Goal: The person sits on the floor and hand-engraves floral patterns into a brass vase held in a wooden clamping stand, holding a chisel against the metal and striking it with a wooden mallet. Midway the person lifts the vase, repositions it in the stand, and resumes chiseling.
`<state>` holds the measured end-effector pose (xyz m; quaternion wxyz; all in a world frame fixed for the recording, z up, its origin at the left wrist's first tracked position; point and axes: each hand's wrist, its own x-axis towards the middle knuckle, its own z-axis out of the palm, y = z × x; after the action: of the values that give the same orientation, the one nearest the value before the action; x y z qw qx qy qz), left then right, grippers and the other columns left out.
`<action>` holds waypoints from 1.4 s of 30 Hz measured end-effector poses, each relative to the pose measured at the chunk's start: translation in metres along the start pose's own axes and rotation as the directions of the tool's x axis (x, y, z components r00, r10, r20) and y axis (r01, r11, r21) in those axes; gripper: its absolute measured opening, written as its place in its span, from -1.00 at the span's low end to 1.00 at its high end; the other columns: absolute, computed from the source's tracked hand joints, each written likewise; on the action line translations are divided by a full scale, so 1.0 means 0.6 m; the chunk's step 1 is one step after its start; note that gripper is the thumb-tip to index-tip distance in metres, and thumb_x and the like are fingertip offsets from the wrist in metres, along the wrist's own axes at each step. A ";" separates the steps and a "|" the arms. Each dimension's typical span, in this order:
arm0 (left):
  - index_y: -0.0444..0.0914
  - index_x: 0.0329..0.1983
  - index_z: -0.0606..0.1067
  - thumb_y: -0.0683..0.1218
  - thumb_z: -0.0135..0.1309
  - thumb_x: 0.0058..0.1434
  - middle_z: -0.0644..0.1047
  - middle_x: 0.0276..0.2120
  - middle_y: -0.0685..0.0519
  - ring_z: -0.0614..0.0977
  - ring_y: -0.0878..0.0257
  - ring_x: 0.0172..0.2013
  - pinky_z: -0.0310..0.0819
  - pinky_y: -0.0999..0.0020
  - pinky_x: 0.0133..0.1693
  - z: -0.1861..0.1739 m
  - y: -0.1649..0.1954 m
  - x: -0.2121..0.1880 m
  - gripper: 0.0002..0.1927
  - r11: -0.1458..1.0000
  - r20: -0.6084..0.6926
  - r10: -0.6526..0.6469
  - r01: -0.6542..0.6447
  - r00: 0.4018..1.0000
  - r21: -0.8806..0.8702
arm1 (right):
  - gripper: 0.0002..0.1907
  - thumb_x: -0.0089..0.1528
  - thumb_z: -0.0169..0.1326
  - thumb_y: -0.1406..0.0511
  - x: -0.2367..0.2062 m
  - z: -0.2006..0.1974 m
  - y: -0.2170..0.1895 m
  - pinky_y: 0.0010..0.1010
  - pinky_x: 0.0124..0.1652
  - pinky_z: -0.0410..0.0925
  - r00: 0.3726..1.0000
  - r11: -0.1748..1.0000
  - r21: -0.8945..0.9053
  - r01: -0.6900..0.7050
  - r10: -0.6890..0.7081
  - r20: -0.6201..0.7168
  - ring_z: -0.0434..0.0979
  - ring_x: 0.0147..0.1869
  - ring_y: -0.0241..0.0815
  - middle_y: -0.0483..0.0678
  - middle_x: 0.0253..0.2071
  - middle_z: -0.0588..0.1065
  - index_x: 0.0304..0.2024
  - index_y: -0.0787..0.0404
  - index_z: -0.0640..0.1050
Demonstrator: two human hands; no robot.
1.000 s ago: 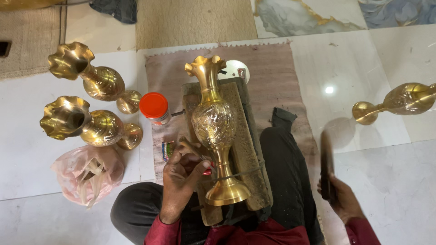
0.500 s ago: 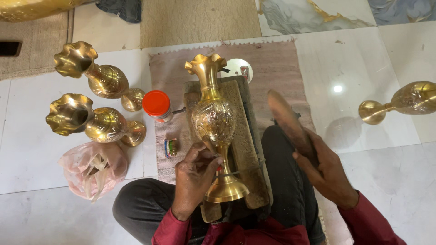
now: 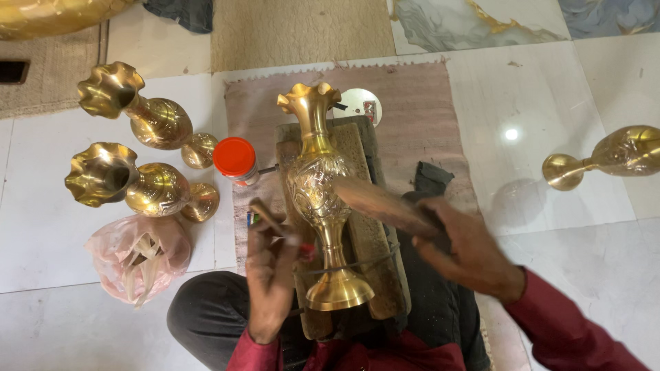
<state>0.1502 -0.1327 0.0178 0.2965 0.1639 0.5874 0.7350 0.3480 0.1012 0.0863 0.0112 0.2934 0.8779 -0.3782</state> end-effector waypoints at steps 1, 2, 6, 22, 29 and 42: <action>-0.30 0.15 0.36 -0.29 -0.06 0.34 0.54 -0.15 0.15 0.65 0.32 -0.30 0.65 0.41 -0.28 -0.012 -0.002 -0.002 -0.69 0.996 -0.042 -0.040 0.037 0.998 -0.083 | -0.50 0.18 0.18 0.14 0.005 0.016 0.001 -0.28 -0.37 0.60 0.976 0.979 0.069 -0.192 0.184 0.114 0.67 -0.32 -0.07 -0.02 -0.18 0.65 0.15 0.09 0.46; -0.32 0.15 0.37 -0.32 0.03 0.32 0.49 -0.22 0.05 0.56 0.27 -0.35 0.54 0.37 -0.30 -0.022 -0.004 -0.006 -0.66 0.990 0.001 -0.044 0.044 0.999 0.132 | -0.48 0.16 0.24 0.14 0.009 0.033 0.002 -0.28 -0.33 0.59 0.991 0.991 0.087 -0.100 0.092 0.093 0.69 -0.29 -0.08 0.00 -0.15 0.64 0.14 0.11 0.47; -0.43 0.26 0.31 -0.37 0.21 0.02 0.50 -0.17 -0.10 0.56 0.21 -0.27 0.49 0.37 -0.25 -0.039 0.006 -0.017 -0.32 0.795 0.309 0.104 -0.266 0.945 0.545 | -0.31 0.08 0.36 0.23 0.023 0.088 0.002 -0.27 -0.20 0.59 0.916 0.910 0.128 0.395 -0.400 0.014 0.69 -0.10 0.00 0.12 0.17 0.49 0.24 0.17 0.42; -0.35 0.06 0.54 -0.10 0.43 -0.20 0.62 -0.29 -0.10 0.68 -0.01 -0.46 0.57 0.14 -0.44 -0.016 0.054 0.010 -0.32 0.343 0.476 0.285 -0.553 0.832 0.760 | 0.40 -0.17 0.50 0.01 0.109 0.075 -0.041 -0.19 -0.35 0.52 0.839 0.799 -0.292 0.525 -0.543 0.022 0.65 -0.26 0.08 0.14 0.57 -0.03 0.52 0.10 -0.06; -0.29 -0.25 0.45 -0.12 0.37 0.10 0.51 -0.54 -0.07 0.56 0.02 -0.58 0.44 0.17 -0.51 -0.014 0.033 0.043 -0.69 0.320 0.295 0.541 -0.517 0.788 0.794 | -0.14 0.08 0.34 0.15 0.132 0.050 -0.047 -0.32 -0.17 0.58 0.816 0.816 -0.198 0.544 -0.569 -0.105 0.71 -0.12 -0.08 -0.08 0.46 0.37 0.44 -0.10 0.37; -0.27 -0.48 0.40 -0.10 0.33 0.17 0.31 -0.79 0.16 0.26 0.42 -0.73 0.04 0.38 -0.67 -0.054 -0.065 0.000 -0.68 0.772 0.021 0.155 -0.135 0.988 0.621 | -0.19 0.11 0.37 0.15 0.104 0.037 -0.062 -0.14 0.28 0.34 0.892 0.874 0.181 0.452 -0.444 -0.085 0.36 0.48 0.11 0.05 0.50 0.26 0.36 0.22 0.40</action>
<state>0.1406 -0.1521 -0.0280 0.1597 0.2855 0.7863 0.5241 0.2726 0.0980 0.0799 -0.1236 0.0898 0.8805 -0.4488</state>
